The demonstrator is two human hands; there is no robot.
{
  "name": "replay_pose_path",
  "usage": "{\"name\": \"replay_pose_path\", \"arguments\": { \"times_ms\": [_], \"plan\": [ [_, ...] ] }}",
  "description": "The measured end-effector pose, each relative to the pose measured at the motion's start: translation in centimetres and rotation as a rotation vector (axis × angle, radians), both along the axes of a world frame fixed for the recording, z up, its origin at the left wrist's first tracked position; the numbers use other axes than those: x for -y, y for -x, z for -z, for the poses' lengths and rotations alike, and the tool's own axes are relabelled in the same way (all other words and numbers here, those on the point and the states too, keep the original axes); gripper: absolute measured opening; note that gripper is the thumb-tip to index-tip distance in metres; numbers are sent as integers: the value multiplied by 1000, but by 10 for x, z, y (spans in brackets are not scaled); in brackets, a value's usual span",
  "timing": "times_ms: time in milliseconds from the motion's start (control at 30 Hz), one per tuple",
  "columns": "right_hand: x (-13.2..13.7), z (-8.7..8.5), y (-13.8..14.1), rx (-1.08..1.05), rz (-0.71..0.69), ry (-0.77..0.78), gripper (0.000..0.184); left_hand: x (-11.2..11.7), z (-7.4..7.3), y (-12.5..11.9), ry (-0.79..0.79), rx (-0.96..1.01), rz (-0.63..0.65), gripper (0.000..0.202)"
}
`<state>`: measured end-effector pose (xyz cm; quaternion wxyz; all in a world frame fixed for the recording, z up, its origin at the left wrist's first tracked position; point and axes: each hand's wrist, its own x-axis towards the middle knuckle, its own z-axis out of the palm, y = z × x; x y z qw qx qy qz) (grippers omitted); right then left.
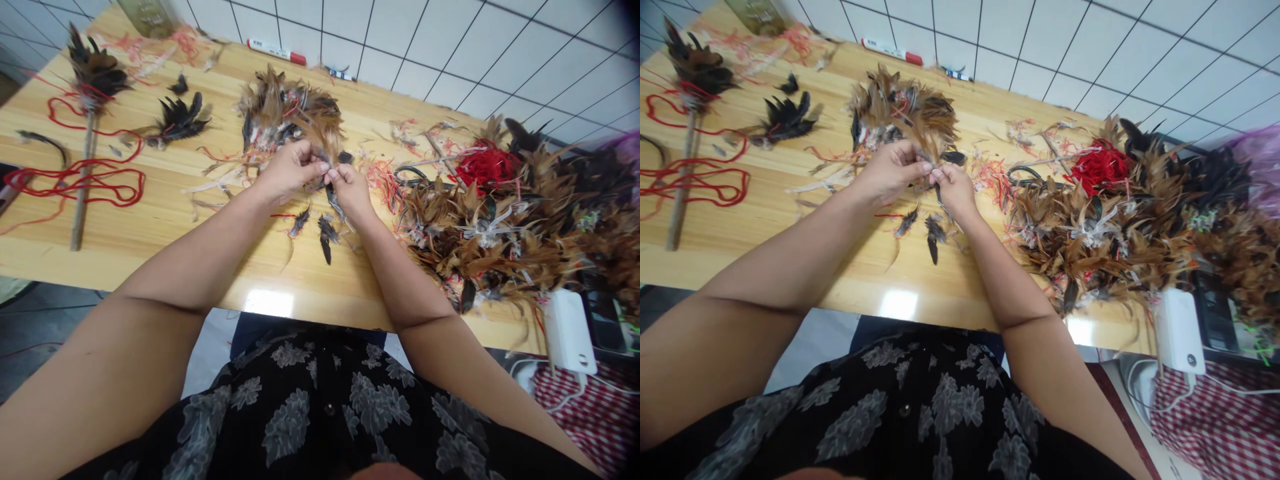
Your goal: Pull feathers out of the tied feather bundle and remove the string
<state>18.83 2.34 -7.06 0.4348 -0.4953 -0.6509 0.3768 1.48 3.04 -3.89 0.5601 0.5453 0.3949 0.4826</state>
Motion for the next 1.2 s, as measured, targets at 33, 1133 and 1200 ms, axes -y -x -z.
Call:
{"name": "replay_pose_path", "arguments": {
  "times_ms": [33,1133,1200],
  "plan": [
    [0,0,0,17,-7,-3,41,-1,1,1,15,-5,23,28],
    [3,-31,-9,-125,-182,57,64,-5,0,8,82,144,77,38],
    [2,-30,-11,-108,-173,48,62,-6,3,8,21,53,37,37]
  ]
}}
